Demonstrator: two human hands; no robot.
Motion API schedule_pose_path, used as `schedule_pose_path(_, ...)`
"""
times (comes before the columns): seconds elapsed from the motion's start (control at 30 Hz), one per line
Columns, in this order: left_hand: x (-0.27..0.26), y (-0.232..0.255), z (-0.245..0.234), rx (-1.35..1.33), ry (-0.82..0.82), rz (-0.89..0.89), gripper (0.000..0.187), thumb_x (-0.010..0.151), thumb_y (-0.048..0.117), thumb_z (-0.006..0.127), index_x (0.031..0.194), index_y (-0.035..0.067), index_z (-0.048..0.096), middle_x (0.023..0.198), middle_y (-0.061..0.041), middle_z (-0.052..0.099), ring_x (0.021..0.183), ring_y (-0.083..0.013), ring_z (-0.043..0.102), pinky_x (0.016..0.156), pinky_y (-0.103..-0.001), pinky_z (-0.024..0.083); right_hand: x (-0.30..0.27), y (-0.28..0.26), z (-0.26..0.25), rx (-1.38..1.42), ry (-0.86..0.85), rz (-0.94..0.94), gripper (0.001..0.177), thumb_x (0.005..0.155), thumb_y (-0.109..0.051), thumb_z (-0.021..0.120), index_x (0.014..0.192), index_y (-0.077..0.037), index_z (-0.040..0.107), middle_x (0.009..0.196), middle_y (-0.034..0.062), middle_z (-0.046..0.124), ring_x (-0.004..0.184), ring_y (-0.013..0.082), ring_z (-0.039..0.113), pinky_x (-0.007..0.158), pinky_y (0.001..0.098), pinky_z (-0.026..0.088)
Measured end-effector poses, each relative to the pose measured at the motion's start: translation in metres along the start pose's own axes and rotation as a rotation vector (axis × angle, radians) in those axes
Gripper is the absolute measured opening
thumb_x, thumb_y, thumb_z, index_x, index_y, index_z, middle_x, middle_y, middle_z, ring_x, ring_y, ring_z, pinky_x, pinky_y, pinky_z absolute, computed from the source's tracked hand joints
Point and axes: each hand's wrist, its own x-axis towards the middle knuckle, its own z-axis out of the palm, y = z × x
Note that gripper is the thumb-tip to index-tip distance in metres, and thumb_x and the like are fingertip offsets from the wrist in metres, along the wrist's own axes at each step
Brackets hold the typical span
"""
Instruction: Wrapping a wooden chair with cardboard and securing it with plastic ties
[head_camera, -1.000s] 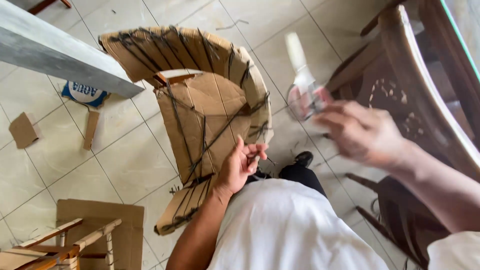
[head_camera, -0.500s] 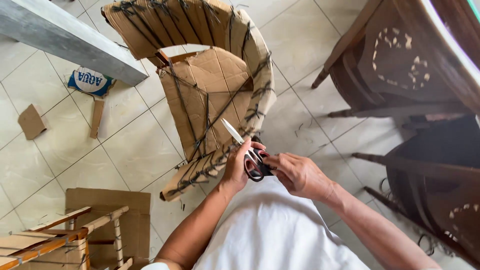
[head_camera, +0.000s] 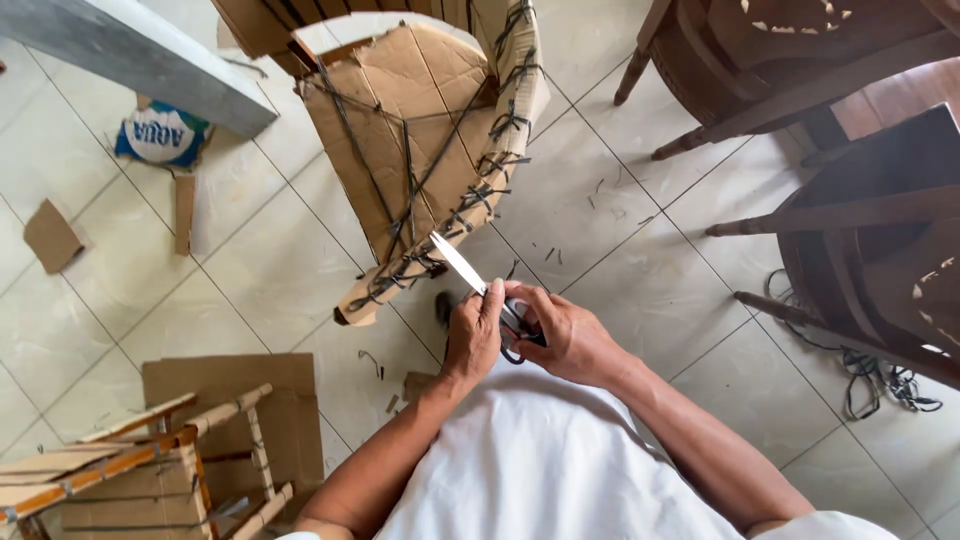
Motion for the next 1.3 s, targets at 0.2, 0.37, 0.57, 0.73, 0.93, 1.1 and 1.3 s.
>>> schedule_pose_path(0.2,-0.010,-0.027,-0.073,-0.035,0.013,0.019,0.043,0.107,0.041,0.053,0.108,0.008,0.081,0.077,-0.014,0.076,0.073,-0.0207,0.067,0.073,-0.035,0.055,0.026,-0.041,0.061,0.117,0.015,-0.021,0.069,0.083,-0.025,0.080,0.140,-0.022,0.040,0.087,0.0053,0.073,0.084,0.0313,0.071,0.076,0.0484,0.057)
schedule_pose_path(0.37,-0.040,-0.069,-0.204,-0.150,0.121,-0.065,0.048,0.108,0.040,0.046,0.120,0.005,0.076,0.105,-0.014,0.074,0.086,-0.0225,0.062,0.083,-0.036,0.053,0.085,-0.120,0.144,0.417,-0.063,-0.054,0.069,0.086,-0.023,0.076,0.146,-0.022,0.043,0.078,0.0016,0.074,0.072,0.0244,0.069,0.077,0.0398,0.057)
schedule_pose_path(0.57,-0.073,-0.128,-0.376,-0.096,0.469,-0.189,0.040,0.106,0.037,0.052,0.113,0.007,0.078,0.093,-0.008,0.074,0.060,-0.0141,0.055,0.058,-0.028,0.047,0.172,-0.218,0.247,1.193,-0.209,-0.021,0.066,0.091,-0.008,0.073,0.150,-0.002,0.043,0.089,0.0146,0.074,0.085,0.0230,0.074,0.083,0.0341,0.057)
schedule_pose_path(0.73,-0.091,-0.170,-0.449,-0.176,0.624,-0.256,0.035,0.105,0.035,0.057,0.121,0.008,0.074,0.099,-0.008,0.074,0.060,-0.0096,0.056,0.055,-0.022,0.044,0.212,-0.261,0.294,1.330,-0.251,0.027,0.031,0.094,-0.013,0.070,0.121,0.002,0.066,0.086,0.0196,0.077,0.084,0.0230,0.076,0.073,0.0281,0.057)
schedule_pose_path(0.93,-0.090,-0.192,-0.483,-0.306,0.651,-0.254,0.033,0.102,0.030,0.059,0.123,0.009,0.075,0.100,-0.011,0.077,0.061,-0.0082,0.059,0.056,-0.021,0.053,0.255,-0.266,0.327,1.215,-0.225,0.231,0.054,0.083,-0.013,0.079,0.132,0.000,0.060,0.087,0.0151,0.075,0.084,0.0255,0.077,0.074,0.0300,0.058)
schedule_pose_path(1.1,-0.079,-0.210,-0.528,-0.368,0.633,-0.256,0.028,0.101,0.023,0.061,0.117,0.006,0.077,0.096,-0.013,0.078,0.064,-0.0101,0.064,0.060,-0.022,0.056,0.301,-0.285,0.334,0.987,-0.162,0.429,0.053,0.079,-0.015,0.078,0.127,0.000,0.062,0.080,0.0143,0.073,0.083,0.0234,0.074,0.076,0.0314,0.056)
schedule_pose_path(1.3,-0.016,-0.204,-0.581,-0.395,0.658,-0.267,0.031,0.103,0.024,0.058,0.121,0.005,0.075,0.100,-0.014,0.077,0.070,-0.0106,0.067,0.066,-0.022,0.058,0.384,-0.293,0.348,0.948,-0.164,0.522,0.052,0.075,-0.016,0.078,0.123,-0.002,0.064,0.081,0.0135,0.072,0.083,0.0243,0.075,0.075,0.0315,0.056)
